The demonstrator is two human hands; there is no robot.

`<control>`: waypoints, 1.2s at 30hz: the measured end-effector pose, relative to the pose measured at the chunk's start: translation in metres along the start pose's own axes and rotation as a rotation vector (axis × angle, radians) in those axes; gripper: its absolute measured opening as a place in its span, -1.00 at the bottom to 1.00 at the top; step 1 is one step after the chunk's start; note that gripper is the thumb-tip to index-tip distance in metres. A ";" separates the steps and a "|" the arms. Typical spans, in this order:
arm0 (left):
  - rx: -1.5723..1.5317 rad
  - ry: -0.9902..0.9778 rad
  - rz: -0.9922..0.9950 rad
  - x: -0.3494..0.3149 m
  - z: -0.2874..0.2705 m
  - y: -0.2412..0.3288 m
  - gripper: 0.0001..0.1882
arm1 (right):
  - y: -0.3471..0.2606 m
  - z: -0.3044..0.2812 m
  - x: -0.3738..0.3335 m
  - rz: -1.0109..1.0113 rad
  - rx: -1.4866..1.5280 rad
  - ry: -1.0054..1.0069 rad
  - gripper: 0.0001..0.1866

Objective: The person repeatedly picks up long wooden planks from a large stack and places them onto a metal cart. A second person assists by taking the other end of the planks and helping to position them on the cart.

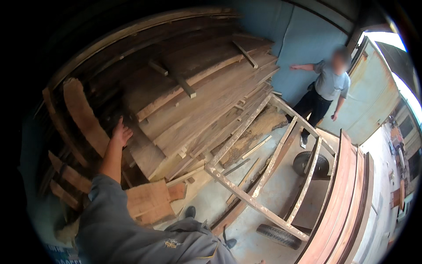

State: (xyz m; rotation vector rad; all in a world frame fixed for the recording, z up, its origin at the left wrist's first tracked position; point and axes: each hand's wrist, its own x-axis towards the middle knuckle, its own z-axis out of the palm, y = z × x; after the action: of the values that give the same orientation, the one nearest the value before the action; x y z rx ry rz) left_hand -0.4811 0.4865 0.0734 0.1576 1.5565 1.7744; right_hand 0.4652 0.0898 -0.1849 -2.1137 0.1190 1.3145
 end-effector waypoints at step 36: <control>0.079 -0.250 -0.214 0.107 0.020 0.016 -0.02 | -0.410 0.763 -0.413 -1.677 -1.004 -0.411 -0.54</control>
State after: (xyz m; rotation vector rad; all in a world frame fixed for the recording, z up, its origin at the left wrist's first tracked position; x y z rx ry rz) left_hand -0.5526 0.5675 0.0529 0.2329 1.4076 1.4685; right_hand -0.1702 0.7392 0.1245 -1.4466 -2.2699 0.5710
